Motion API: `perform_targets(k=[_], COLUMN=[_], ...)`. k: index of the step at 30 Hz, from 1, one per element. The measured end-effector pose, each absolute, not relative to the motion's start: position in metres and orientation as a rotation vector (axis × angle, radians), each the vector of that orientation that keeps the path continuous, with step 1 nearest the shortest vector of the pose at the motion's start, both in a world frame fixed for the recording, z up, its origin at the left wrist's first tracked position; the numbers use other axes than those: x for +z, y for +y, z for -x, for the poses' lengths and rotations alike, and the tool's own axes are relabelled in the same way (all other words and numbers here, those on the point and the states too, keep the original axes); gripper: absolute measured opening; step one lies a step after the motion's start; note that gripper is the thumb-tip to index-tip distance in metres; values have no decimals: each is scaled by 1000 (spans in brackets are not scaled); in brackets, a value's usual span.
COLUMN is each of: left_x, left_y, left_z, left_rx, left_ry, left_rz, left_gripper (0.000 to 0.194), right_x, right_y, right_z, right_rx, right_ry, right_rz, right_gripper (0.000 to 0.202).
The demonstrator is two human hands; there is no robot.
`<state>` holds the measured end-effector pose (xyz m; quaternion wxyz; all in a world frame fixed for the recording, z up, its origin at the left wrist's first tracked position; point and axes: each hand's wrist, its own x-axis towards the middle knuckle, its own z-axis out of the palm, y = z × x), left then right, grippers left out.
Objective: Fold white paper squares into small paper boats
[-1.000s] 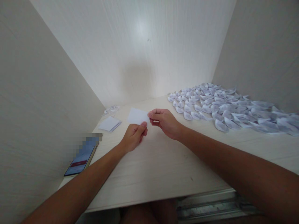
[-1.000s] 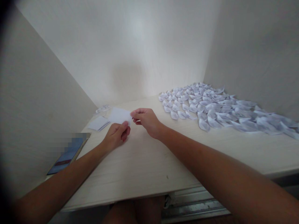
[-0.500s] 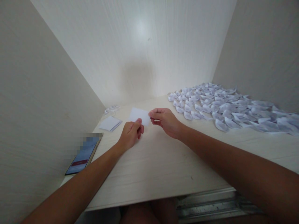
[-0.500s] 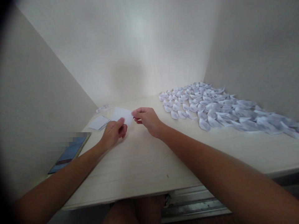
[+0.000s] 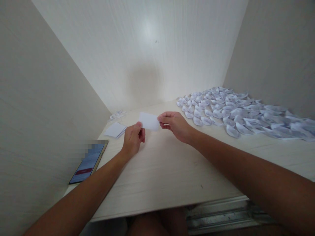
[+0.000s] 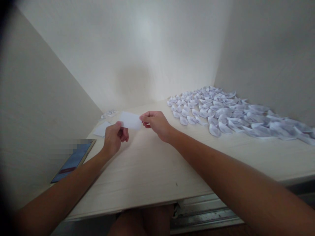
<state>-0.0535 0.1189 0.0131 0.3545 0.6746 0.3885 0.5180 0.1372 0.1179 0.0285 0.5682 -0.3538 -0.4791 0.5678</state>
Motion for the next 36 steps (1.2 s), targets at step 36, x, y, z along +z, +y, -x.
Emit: perform_targets(k=[36], left_x=[13], left_y=[128], left_z=[45], left_rx=[1398], left_ry=[988], left_rz=[-1432], left_gripper=[46], right_x=[20], right_y=[134], right_z=[-154], right_rx=[1117], right_ry=[-1566], right_rz=[934], right_gripper=[22])
